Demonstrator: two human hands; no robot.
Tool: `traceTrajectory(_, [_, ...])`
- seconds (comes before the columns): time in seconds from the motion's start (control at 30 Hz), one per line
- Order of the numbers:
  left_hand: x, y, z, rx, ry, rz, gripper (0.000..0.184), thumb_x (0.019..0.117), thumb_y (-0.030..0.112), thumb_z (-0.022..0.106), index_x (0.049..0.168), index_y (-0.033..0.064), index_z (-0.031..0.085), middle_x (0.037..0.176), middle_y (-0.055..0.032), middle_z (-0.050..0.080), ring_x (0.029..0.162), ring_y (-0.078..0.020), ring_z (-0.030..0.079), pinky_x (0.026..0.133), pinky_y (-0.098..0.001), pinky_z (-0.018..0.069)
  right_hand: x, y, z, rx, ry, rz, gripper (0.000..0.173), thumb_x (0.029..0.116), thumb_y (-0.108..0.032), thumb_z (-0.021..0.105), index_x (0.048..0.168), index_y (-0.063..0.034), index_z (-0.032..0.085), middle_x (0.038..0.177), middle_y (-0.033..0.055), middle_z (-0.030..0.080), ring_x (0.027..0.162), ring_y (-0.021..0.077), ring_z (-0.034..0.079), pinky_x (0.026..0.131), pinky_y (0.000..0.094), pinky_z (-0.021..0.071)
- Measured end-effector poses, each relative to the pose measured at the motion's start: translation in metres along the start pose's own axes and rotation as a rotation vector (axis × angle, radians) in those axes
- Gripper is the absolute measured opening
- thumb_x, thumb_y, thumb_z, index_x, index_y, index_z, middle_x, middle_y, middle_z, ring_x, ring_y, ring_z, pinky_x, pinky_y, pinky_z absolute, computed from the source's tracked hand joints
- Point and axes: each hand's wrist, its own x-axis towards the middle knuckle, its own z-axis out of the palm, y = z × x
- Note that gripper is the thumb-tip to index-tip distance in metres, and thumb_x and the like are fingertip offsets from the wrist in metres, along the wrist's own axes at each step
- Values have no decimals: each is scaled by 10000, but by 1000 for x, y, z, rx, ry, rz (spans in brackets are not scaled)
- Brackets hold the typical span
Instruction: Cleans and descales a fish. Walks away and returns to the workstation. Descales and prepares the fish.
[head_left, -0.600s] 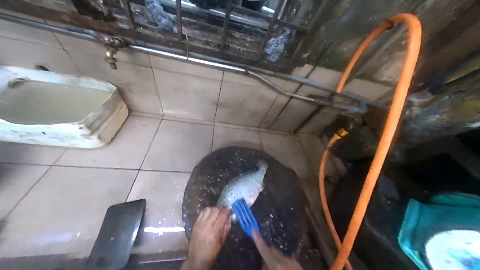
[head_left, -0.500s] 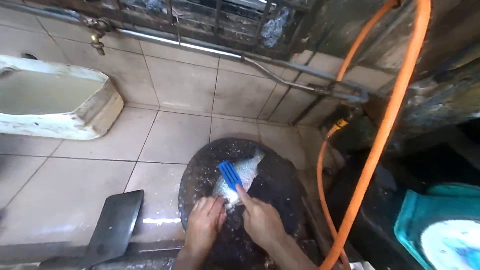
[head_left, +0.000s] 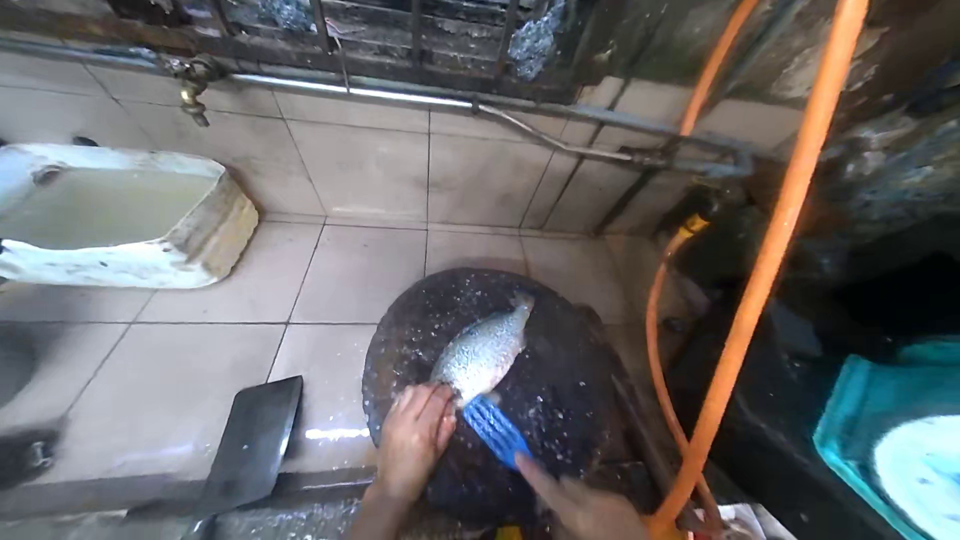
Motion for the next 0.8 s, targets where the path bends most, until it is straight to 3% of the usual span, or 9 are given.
traceTrajectory(0.07, [-1, 2, -1, -6, -20, -14, 260, 988, 272, 542, 1036, 140, 762, 1043, -43, 744, 985, -202, 707, 860, -363, 597, 23, 12, -13, -73, 71, -85, 694, 882, -110, 647, 1524, -340, 521, 834, 148, 703, 598, 328, 683, 516, 518, 567])
traceTrajectory(0.17, [1, 1, -2, 4, -14, -13, 265, 986, 277, 538, 1034, 145, 763, 1041, -36, 746, 982, -196, 705, 857, -357, 596, 20, 26, -9, -108, 45, -204, 656, 914, -110, 659, 1528, -296, 522, 824, 175, 702, 575, 342, 678, 506, 519, 568])
traceTrajectory(0.37, [-1, 3, -1, 5, -12, -15, 287, 976, 272, 533, 1016, 122, 774, 1031, -48, 754, 978, -211, 714, 864, -369, 595, 40, 33, -42, -174, -145, -221, 677, 961, -123, 589, 1582, -334, 420, 954, 210, 700, 708, 395, 696, 603, 561, 568])
traceTrajectory(0.47, [3, 0, -1, 8, -7, -10, 281, 974, 274, 535, 1019, 128, 771, 1032, -45, 752, 984, -205, 711, 865, -360, 595, 18, 42, -33, -137, -125, -263, 650, 929, -120, 662, 1527, -324, 510, 887, 206, 705, 642, 391, 691, 551, 562, 568])
traceTrajectory(0.53, [0, 1, -1, -1, -18, -6, 275, 975, 269, 536, 1016, 128, 769, 1030, -45, 752, 980, -201, 711, 864, -356, 594, 23, 41, -43, 48, -111, -97, 639, 941, -105, 596, 1539, -312, 505, 980, 179, 735, 789, 373, 726, 672, 575, 588])
traceTrajectory(0.6, [-1, 0, -1, -1, -17, -5, 268, 974, 265, 540, 1016, 130, 768, 1028, -48, 751, 981, -203, 710, 861, -359, 595, 44, 24, -50, 408, -144, 196, 657, 980, -137, 536, 1594, -334, 408, 1236, 121, 723, 1043, 293, 718, 919, 534, 566])
traceTrajectory(0.63, [-3, 1, 0, -2, -9, -3, 270, 974, 264, 538, 1014, 128, 768, 1025, -50, 751, 980, -206, 711, 859, -361, 597, 43, 9, -42, 532, -158, 279, 677, 981, -134, 545, 1607, -326, 377, 1286, 107, 711, 1093, 282, 712, 972, 528, 559])
traceTrajectory(0.73, [0, -1, 1, -3, 10, 7, 285, 985, 287, 529, 1009, 130, 766, 1014, -52, 750, 964, -206, 712, 846, -360, 599, 4, -33, -10, 649, -86, 264, 641, 955, -91, 579, 1574, -206, 459, 1185, 211, 733, 983, 381, 737, 848, 634, 570])
traceTrajectory(0.8, [0, 0, 0, -19, -24, -3, 315, 994, 304, 513, 1019, 122, 769, 1031, -61, 754, 978, -223, 715, 858, -387, 600, 1, -26, -25, 840, -95, 313, 648, 935, -42, 586, 1559, -183, 479, 1418, 126, 637, 1151, 248, 692, 961, 505, 567])
